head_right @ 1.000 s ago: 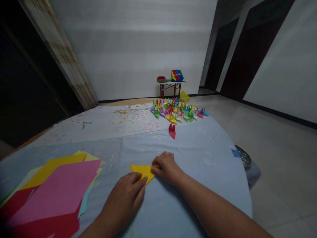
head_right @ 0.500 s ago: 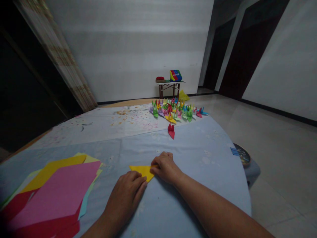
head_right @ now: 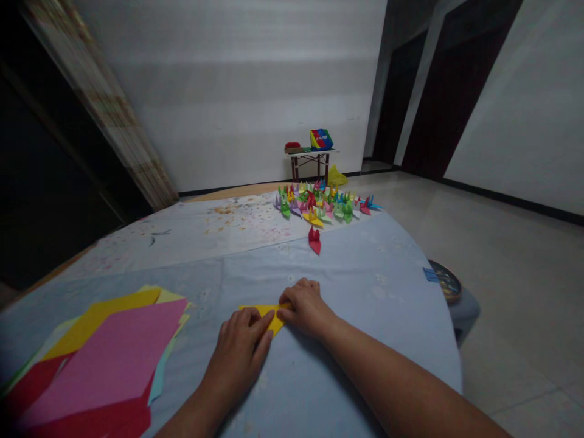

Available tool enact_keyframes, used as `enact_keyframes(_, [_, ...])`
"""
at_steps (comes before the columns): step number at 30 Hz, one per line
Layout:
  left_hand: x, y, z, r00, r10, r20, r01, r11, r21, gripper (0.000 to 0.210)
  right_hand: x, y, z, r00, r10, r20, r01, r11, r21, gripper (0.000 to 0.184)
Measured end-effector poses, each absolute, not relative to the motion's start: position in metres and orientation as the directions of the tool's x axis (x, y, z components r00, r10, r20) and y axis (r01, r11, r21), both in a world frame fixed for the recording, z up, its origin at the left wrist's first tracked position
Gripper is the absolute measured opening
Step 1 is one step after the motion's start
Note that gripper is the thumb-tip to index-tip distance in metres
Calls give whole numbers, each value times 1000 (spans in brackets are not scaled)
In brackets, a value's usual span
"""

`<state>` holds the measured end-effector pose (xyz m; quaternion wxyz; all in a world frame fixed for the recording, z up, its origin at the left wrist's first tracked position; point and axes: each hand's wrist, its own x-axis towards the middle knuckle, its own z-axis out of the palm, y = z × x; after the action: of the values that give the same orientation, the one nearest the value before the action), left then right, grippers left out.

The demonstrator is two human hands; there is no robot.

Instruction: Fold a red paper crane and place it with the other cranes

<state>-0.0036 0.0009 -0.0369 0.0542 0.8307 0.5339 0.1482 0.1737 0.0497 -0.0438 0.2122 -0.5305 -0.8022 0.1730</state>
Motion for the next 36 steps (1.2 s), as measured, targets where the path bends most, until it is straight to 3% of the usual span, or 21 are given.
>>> enact_keyframes(5, [-1,1,-32,378,914,150,887,-404,223,35,175,48,-43,-295,936,191,804,351,-480,26])
enact_keyframes(11, [-2,2,-33,390,907,157,885,-416,207,34,170,41,-44,-262,931,252,871,341,-354,47])
enact_keyframes(29, [-4,3,-33,381,915,134,889,-402,217,36,207,48,-48,-98,977,191,934,157,-322,40])
enact_keyframes(34, [-4,4,-36,394,906,156,879,-421,223,35,197,43,-42,-140,926,352,885,276,-375,40])
enact_keyframes(36, [-4,4,-36,397,904,161,879,-425,217,34,185,38,-42,-216,921,324,865,334,-374,51])
